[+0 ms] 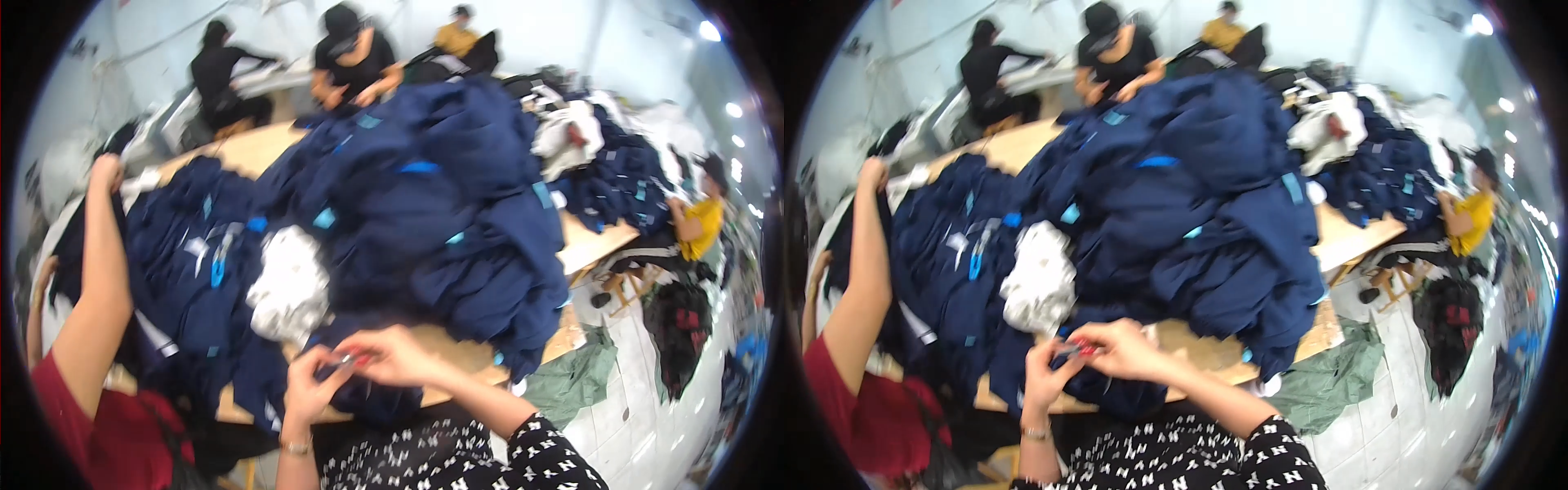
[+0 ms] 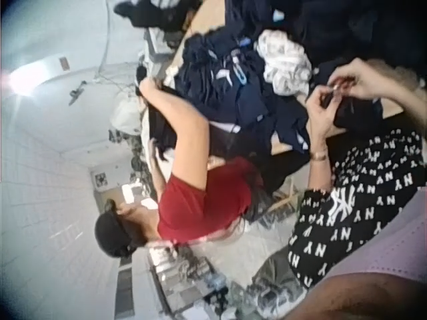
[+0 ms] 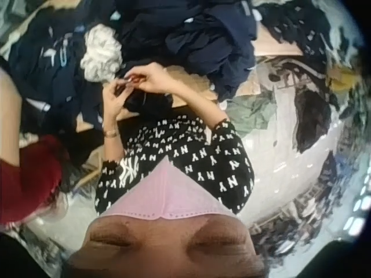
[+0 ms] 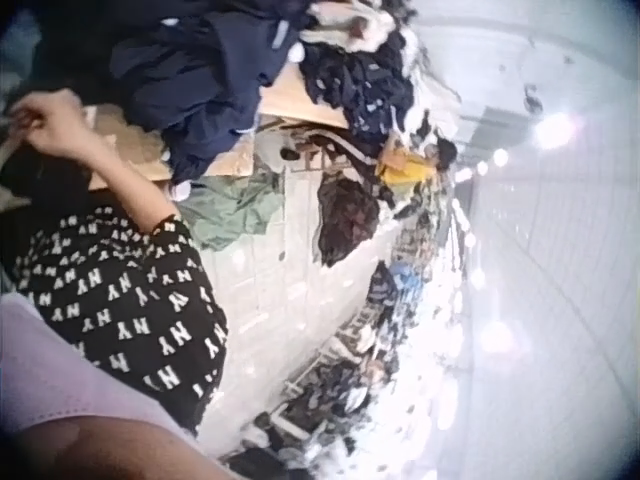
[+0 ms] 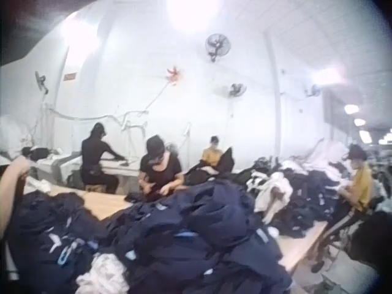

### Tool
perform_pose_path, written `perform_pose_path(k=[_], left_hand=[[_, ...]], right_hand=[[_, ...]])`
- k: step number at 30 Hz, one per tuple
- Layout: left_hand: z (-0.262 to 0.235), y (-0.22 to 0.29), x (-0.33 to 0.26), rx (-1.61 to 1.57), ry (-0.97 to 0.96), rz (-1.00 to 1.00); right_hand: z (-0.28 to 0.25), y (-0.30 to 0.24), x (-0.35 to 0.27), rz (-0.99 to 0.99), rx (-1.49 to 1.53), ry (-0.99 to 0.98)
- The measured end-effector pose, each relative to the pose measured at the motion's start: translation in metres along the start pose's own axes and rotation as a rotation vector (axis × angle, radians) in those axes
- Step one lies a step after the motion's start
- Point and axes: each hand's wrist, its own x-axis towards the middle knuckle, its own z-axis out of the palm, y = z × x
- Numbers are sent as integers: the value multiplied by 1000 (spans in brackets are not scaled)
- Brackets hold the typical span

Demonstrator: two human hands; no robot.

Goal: Trimming loose threads from navy blue garments using small thread snips.

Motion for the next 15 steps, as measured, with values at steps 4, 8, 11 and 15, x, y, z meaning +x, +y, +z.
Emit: perform_pose_path(k=[4, 8, 11, 15], left_hand=[[-2, -11, -10, -230, 112, -112], [7, 3, -4, -306, 79, -67], [12, 9, -7, -259, 71, -60], [11, 18, -8, -111, 35, -69]], right_hand=[[7, 25, 5, 100, 214, -113], [5, 32, -8, 587, 828, -139], [12, 51, -14, 760, 1125, -128], [10, 54, -18, 870, 1229, -244]])
